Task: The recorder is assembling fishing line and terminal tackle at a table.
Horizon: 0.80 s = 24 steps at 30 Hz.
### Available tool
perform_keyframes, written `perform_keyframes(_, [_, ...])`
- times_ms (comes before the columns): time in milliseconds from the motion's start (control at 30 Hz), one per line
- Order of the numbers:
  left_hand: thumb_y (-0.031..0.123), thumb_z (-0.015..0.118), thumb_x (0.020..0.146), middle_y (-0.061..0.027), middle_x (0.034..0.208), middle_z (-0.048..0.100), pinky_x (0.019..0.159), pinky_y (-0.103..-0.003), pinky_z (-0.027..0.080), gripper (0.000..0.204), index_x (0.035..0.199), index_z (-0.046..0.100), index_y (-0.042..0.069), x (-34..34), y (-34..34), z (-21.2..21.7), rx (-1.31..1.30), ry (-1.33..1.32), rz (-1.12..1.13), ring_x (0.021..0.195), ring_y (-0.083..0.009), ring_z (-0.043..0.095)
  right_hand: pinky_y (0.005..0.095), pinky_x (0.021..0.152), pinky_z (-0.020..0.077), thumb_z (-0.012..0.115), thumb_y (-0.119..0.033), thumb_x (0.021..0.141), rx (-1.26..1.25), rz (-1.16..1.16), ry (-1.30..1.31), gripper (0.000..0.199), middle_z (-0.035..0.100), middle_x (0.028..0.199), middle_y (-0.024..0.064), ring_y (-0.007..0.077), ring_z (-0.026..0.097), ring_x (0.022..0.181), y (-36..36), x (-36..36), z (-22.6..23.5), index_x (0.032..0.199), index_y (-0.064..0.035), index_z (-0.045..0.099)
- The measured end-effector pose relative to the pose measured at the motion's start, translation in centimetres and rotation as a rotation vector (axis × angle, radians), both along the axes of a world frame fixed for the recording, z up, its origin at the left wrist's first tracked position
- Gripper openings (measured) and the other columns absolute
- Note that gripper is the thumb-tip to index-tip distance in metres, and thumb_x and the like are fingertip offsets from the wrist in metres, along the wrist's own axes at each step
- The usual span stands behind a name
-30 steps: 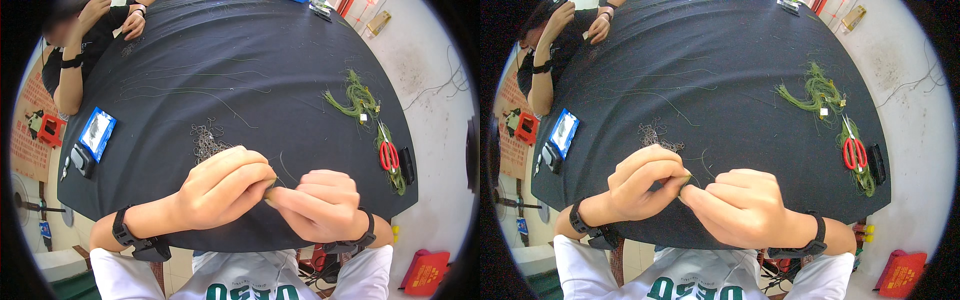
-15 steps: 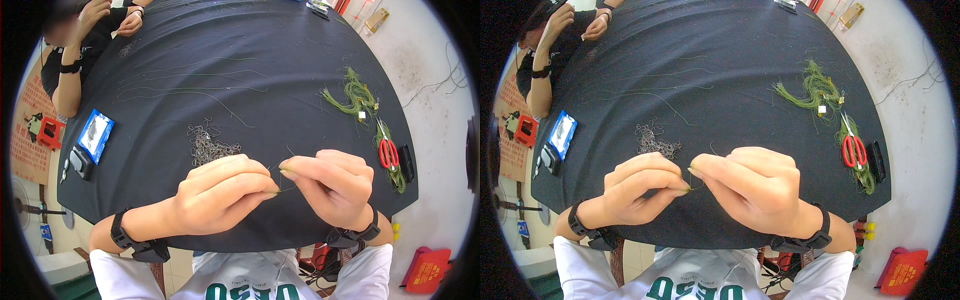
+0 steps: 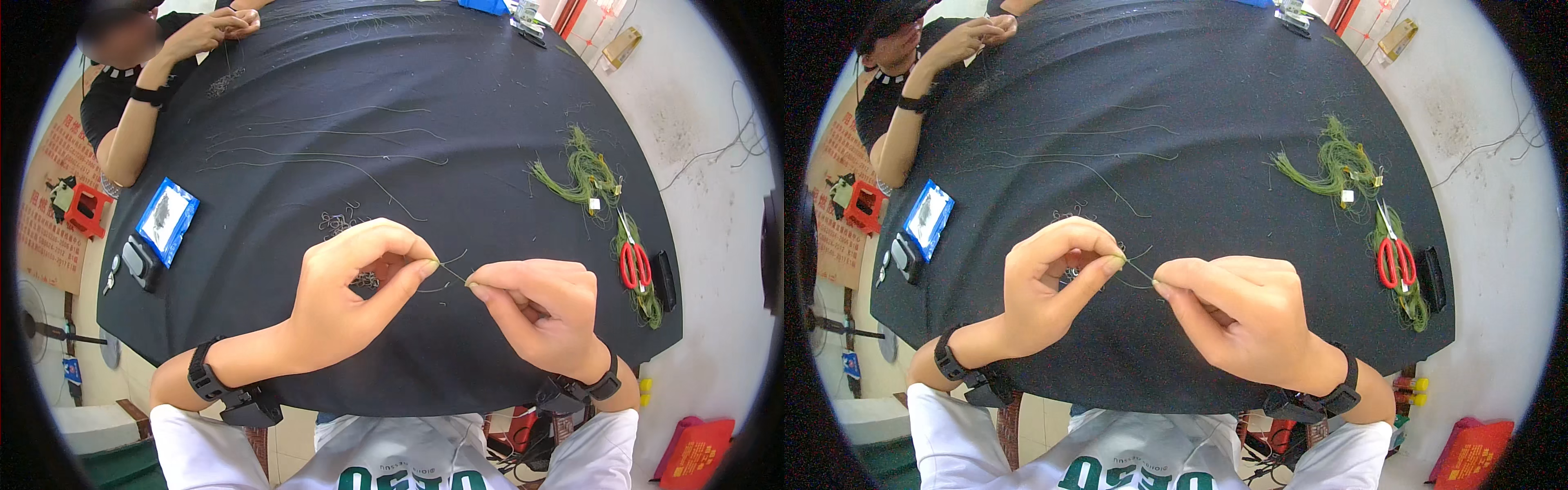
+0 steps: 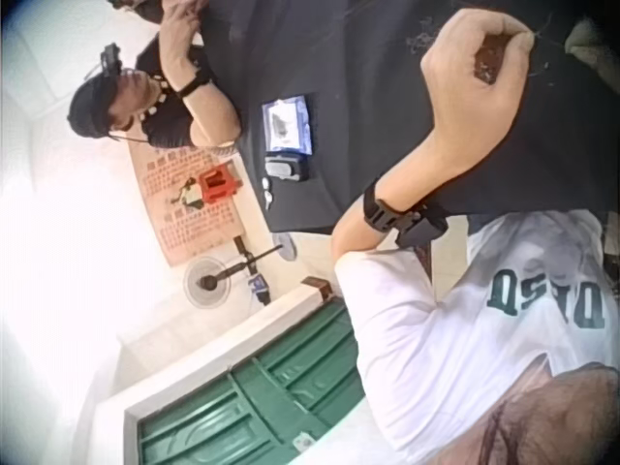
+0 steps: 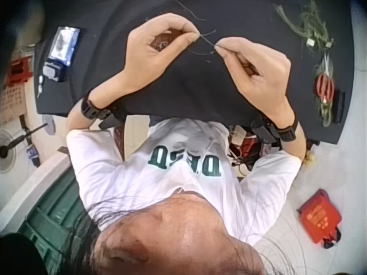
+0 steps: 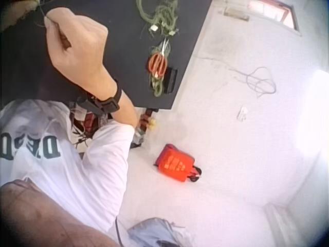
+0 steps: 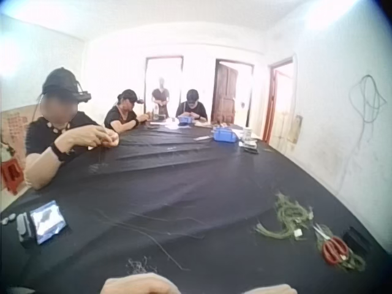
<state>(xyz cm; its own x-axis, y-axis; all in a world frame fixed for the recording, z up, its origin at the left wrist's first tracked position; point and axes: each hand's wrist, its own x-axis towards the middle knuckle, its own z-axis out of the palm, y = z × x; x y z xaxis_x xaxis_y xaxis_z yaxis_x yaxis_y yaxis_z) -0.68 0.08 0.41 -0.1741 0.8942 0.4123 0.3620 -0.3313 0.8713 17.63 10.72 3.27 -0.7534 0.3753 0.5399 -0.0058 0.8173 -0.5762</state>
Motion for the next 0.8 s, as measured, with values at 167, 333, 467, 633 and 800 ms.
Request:
perform_keyframes(167, [-0.004,0.061,0.084,-0.0056,0.089,0.060,0.065,-0.020,0.047,0.008,0.092,0.062,-0.003,0.0,0.1,-0.1,-0.033,-0.033,0.021,0.078,-0.0082,0.058,0.0257,0.045,0.0402,0.066,0.000,0.077,-0.092,-0.023,-0.110,0.005,0.057,0.057,0.0086,0.0167,0.055,0.045,0.7,-0.2,0.2,0.082,-0.0025,0.065])
perform_keyframes(333, [-0.001,0.060,0.087,-0.0045,0.089,0.060,0.058,-0.018,0.046,0.007,0.093,0.062,-0.002,0.0,0.3,-0.2,-0.152,-0.143,0.032,0.071,-0.0061,0.056,0.0222,0.043,0.0334,0.064,-0.002,0.081,-0.234,-0.074,-0.223,0.004,0.050,0.054,0.0050,0.0046,0.043,0.044,1.8,-0.1,0.1,0.085,-0.0011,0.063])
perform_keyframes(467, [0.000,0.060,0.087,-0.0043,0.089,0.061,0.054,-0.017,0.045,0.007,0.094,0.062,-0.002,-0.1,0.4,-0.4,-0.171,-0.206,0.044,0.066,-0.0051,0.055,0.0196,0.043,0.0228,0.061,-0.002,0.086,-0.309,-0.205,-0.049,0.004,0.044,0.052,-0.0056,-0.0025,0.034,0.048,1.9,-0.2,0.0,0.087,0.0000,0.064])
perform_keyframes(633, [-0.001,0.059,0.087,-0.0056,0.091,0.061,0.054,-0.018,0.046,0.008,0.095,0.062,-0.002,0.2,0.3,-0.1,-0.217,-0.284,0.032,0.067,-0.0070,0.057,0.0182,0.044,0.0197,0.062,-0.002,0.086,-0.374,-0.214,0.045,0.005,0.045,0.053,-0.0084,-0.0034,0.032,0.048,1.7,0.0,-0.3,0.089,-0.0011,0.066])
perform_keyframes(800, [-0.005,0.059,0.085,-0.0090,0.095,0.060,0.056,-0.019,0.050,0.010,0.094,0.062,-0.004,0.6,0.0,0.1,-0.081,-0.090,-0.010,0.072,-0.0113,0.062,0.0197,0.042,0.0199,0.064,-0.002,0.085,-0.449,-0.049,-0.019,0.009,0.042,0.049,-0.0072,-0.0023,0.030,0.046,0.2,-0.4,-0.7,0.093,-0.0018,0.067])
